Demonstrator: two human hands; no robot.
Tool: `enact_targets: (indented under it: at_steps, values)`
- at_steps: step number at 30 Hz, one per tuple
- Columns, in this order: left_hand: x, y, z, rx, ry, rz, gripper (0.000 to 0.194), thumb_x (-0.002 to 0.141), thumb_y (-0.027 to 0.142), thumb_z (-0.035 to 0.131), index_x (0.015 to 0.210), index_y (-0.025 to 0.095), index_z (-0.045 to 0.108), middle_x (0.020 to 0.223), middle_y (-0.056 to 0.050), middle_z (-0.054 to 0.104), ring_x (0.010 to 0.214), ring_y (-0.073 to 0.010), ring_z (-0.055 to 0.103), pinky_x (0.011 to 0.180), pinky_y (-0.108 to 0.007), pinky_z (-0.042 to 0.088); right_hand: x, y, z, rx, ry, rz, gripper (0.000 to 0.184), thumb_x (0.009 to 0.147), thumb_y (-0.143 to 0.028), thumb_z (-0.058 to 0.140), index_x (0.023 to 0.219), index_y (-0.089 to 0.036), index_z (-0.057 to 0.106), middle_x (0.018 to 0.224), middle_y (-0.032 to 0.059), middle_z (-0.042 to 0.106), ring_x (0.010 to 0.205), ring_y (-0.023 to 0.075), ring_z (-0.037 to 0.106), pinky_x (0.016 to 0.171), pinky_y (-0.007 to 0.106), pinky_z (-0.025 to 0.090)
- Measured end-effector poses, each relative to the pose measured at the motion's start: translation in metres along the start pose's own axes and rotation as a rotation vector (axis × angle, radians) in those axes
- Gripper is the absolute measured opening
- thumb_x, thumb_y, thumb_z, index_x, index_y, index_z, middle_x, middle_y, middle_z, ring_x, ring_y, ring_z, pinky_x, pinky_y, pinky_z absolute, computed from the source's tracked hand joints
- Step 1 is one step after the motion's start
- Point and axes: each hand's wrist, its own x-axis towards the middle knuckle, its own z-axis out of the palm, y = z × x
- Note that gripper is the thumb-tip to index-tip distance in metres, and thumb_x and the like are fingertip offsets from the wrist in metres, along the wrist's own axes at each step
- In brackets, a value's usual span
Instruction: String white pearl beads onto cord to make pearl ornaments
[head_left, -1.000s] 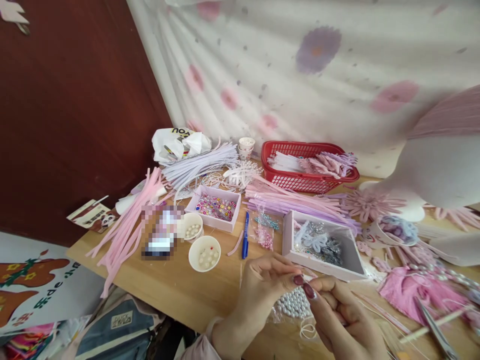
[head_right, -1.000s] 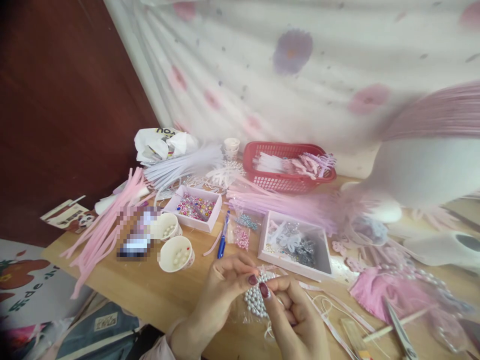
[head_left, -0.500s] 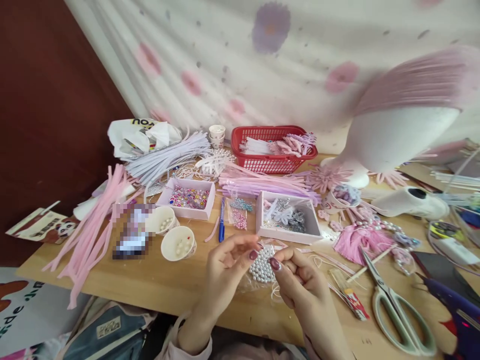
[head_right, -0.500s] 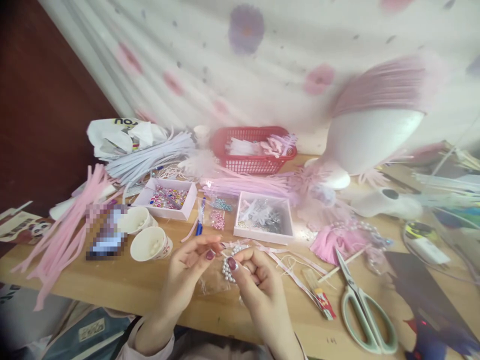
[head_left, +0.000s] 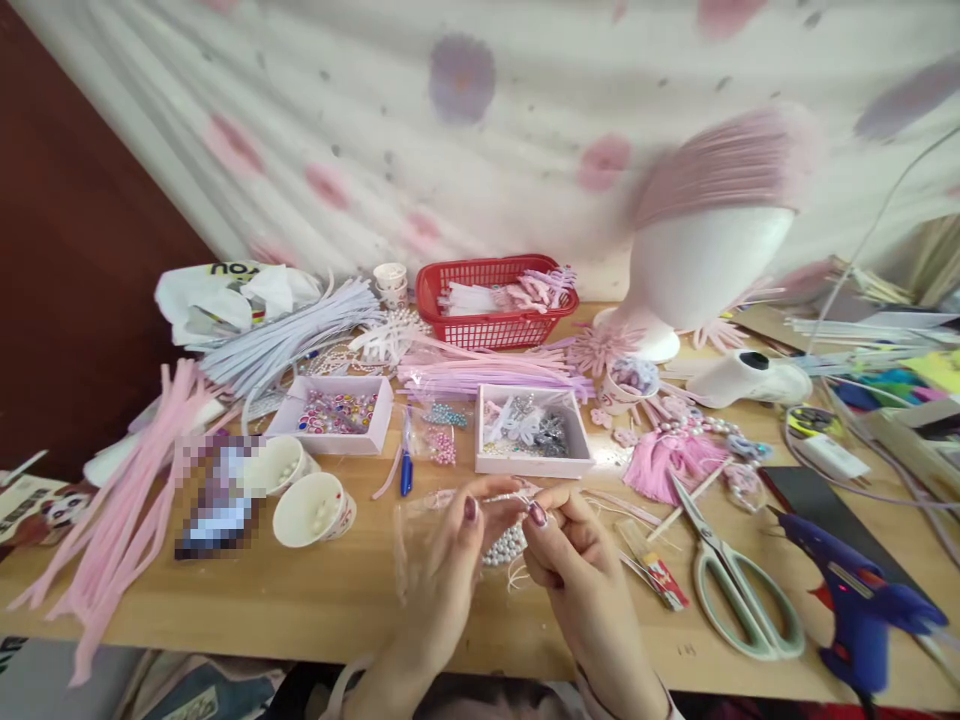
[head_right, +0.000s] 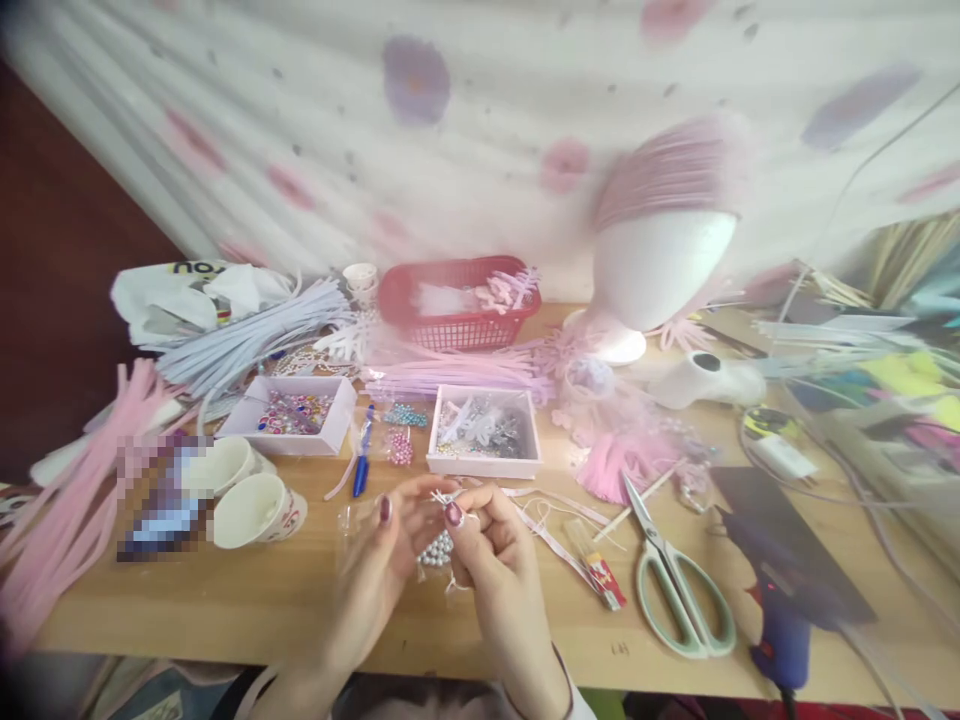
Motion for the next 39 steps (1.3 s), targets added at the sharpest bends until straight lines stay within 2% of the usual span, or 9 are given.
enact_targets:
  at_steps: [3, 5, 10, 13, 16, 26, 31, 35, 39]
  values:
    - [-0.005, -0.012, 0.010, 0.044, -0.212, -0.080, 0.062, 0.096, 0.068, 0.041, 0.144, 0.030, 0.049, 0.147, -0.012, 0.057, 0.129, -0.0295, 0.059, 0.109, -0.049, 0.046, -0.001, -0.006, -0.002, 0.103, 0.066, -0.040, 0.031, 0.076, -0.044, 0.087, 0.079, -0.021, 0.066, 0.063, -0.0055, 0.052, 0.051, 0.0049, 0.041, 0.050, 0.015, 0.038]
    - [-0.008, -0.013, 0.011, 0.299, -0.291, -0.016, 0.056, 0.102, 0.060, 0.035, 0.148, 0.030, 0.044, 0.150, -0.012, 0.055, 0.135, -0.0280, 0.054, 0.115, -0.050, 0.040, -0.005, -0.015, -0.008, 0.180, 0.109, -0.074, 0.026, 0.077, -0.039, 0.087, 0.080, -0.022, 0.067, 0.062, -0.0068, 0.047, 0.052, 0.0052, 0.037, 0.051, 0.015, 0.038]
    - [-0.013, -0.009, -0.015, 1.170, -0.295, 0.504, 0.028, 0.102, 0.022, 0.044, 0.105, 0.019, 0.071, 0.107, -0.010, 0.076, 0.106, -0.0261, 0.068, 0.105, -0.052, 0.048, -0.019, -0.042, -0.035, 0.263, 0.179, -0.091, 0.031, 0.082, -0.028, 0.083, 0.066, -0.020, 0.057, 0.057, -0.0110, 0.018, 0.047, 0.0061, 0.010, 0.039, 0.018, 0.013]
    - [-0.016, -0.013, -0.038, 1.461, -0.341, 0.667, 0.024, 0.099, 0.015, 0.050, 0.112, 0.018, 0.070, 0.109, -0.009, 0.078, 0.104, -0.0276, 0.070, 0.104, -0.058, 0.049, -0.025, -0.048, -0.046, 0.268, 0.183, -0.082, 0.035, 0.080, -0.027, 0.084, 0.064, -0.021, 0.054, 0.057, -0.0112, 0.015, 0.047, 0.0061, 0.007, 0.038, 0.020, 0.009]
    - [-0.015, -0.017, -0.054, 1.589, -0.377, 0.755, 0.027, 0.099, 0.017, 0.053, 0.121, 0.017, 0.067, 0.119, -0.009, 0.077, 0.112, -0.0284, 0.069, 0.108, -0.062, 0.046, -0.027, -0.048, -0.048, 0.257, 0.176, -0.081, 0.028, 0.080, -0.028, 0.084, 0.069, -0.022, 0.059, 0.057, -0.0115, 0.015, 0.046, 0.0057, 0.007, 0.038, 0.019, 0.010]
    - [0.003, 0.010, -0.088, 1.665, -0.280, 0.885, 0.019, 0.095, 0.014, 0.056, 0.103, 0.020, 0.073, 0.102, -0.005, 0.082, 0.103, -0.0307, 0.073, 0.101, -0.063, 0.050, -0.014, -0.046, -0.041, 0.276, 0.139, -0.069, 0.030, 0.079, -0.030, 0.084, 0.068, -0.021, 0.057, 0.057, -0.0117, 0.015, 0.047, 0.0061, 0.007, 0.038, 0.016, 0.012]
    - [0.001, 0.008, -0.050, 1.495, -0.164, 0.873, 0.024, 0.096, 0.009, 0.052, 0.111, 0.017, 0.069, 0.106, -0.009, 0.079, 0.101, -0.0257, 0.072, 0.095, -0.047, 0.056, -0.014, -0.049, -0.032, 0.265, 0.089, -0.097, 0.026, 0.083, -0.030, 0.081, 0.072, -0.021, 0.060, 0.058, -0.0113, 0.016, 0.047, 0.0064, 0.009, 0.039, 0.017, 0.013]
    - [0.007, -0.005, -0.002, 1.403, -0.311, 0.651, 0.026, 0.097, 0.008, 0.048, 0.114, 0.018, 0.066, 0.107, -0.008, 0.075, 0.101, -0.0225, 0.068, 0.089, -0.039, 0.057, -0.033, -0.066, -0.030, 0.252, 0.096, -0.195, 0.023, 0.087, -0.028, 0.077, 0.073, -0.021, 0.060, 0.059, -0.0106, 0.015, 0.047, 0.0069, 0.009, 0.039, 0.020, 0.012]
    - [0.020, -0.014, 0.012, 1.439, -0.401, 0.471, 0.024, 0.096, 0.008, 0.051, 0.112, 0.019, 0.066, 0.109, -0.008, 0.072, 0.104, -0.0249, 0.066, 0.094, -0.044, 0.055, -0.051, -0.086, -0.038, 0.234, 0.187, -0.360, 0.024, 0.087, -0.027, 0.076, 0.073, -0.020, 0.057, 0.058, -0.0107, 0.014, 0.046, 0.0064, 0.008, 0.039, 0.022, 0.012]
